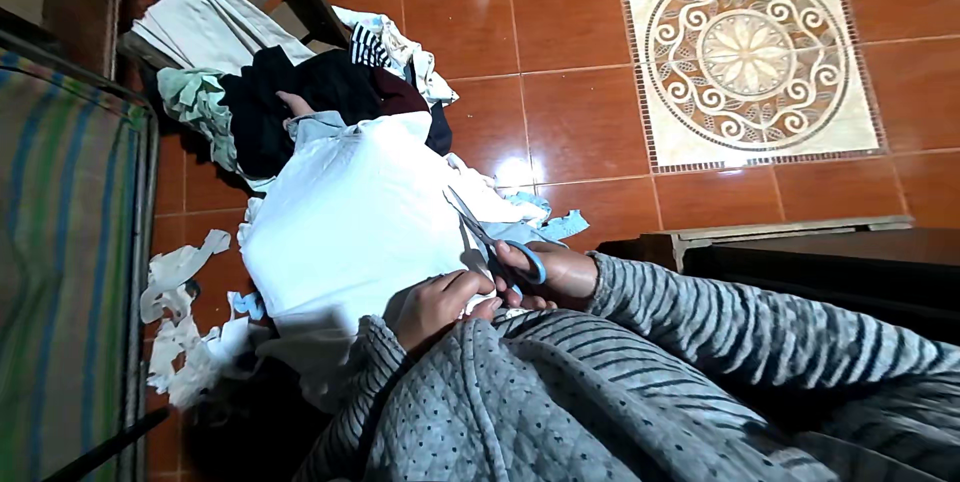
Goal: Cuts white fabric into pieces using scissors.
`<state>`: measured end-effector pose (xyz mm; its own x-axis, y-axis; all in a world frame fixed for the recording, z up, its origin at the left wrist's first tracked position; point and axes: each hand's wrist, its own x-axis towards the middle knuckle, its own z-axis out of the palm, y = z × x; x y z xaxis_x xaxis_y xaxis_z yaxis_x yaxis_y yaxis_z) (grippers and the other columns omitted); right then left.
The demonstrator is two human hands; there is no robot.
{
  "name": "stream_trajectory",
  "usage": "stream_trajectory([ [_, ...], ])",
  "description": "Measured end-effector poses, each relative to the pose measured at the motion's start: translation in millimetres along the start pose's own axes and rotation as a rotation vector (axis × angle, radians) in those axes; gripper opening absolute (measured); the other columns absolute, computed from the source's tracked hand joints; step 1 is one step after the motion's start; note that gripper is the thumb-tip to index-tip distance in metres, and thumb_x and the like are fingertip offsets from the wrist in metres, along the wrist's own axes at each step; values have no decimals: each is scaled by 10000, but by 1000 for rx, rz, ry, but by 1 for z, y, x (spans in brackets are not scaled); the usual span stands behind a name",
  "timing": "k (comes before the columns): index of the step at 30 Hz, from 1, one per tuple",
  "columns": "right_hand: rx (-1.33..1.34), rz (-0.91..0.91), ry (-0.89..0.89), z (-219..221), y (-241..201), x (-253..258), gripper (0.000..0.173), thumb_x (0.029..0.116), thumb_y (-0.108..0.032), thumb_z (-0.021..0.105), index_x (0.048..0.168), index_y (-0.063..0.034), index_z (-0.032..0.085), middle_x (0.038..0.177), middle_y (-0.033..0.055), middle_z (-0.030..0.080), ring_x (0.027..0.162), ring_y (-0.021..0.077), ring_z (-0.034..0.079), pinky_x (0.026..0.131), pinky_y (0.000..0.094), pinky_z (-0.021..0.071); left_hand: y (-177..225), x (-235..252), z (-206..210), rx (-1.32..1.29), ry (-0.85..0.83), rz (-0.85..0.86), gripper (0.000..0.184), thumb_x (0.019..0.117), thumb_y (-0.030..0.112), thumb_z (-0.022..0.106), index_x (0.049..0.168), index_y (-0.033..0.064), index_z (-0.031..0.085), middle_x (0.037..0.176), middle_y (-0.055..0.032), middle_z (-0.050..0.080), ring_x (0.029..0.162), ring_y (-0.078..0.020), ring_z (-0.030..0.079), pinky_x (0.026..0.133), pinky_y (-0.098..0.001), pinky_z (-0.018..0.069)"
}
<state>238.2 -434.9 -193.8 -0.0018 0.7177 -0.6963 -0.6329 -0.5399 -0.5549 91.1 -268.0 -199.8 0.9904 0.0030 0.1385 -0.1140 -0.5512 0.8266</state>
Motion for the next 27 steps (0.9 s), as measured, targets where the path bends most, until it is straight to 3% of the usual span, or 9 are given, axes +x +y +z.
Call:
stream_trajectory([
  [4,47,-4,68,12,-4,12,543,1083,-526,323,824,-138,600,593,-47,570,439,20,484,425,179,405,-4,-2,1,-7,32,34,157,941,165,688,958,10,708,878,-115,740,791,-138,713,741,-235,572],
  [16,113,-84,87,22,2,20,508,1094,-443,332,765,-138,571,523,-55,509,418,24,466,425,179,396,1,-2,-3,-63,50,19,148,911,141,693,939,-4,708,860,-116,733,775,-112,697,736,-194,554],
  [22,191,-40,121,25,-4,27,530,1087,-523,317,856,-118,569,584,-15,535,454,61,492,460,213,438,2,-2,-2,-44,61,47,162,919,162,688,917,0,700,819,-114,717,738,-114,681,706,-195,543],
  [27,207,-72,106,28,-3,35,550,1087,-537,291,860,-121,570,603,-15,541,479,64,500,486,218,445,1,-2,-2,-67,65,57,164,945,175,683,907,15,693,857,-96,741,791,-98,706,736,-185,552],
])
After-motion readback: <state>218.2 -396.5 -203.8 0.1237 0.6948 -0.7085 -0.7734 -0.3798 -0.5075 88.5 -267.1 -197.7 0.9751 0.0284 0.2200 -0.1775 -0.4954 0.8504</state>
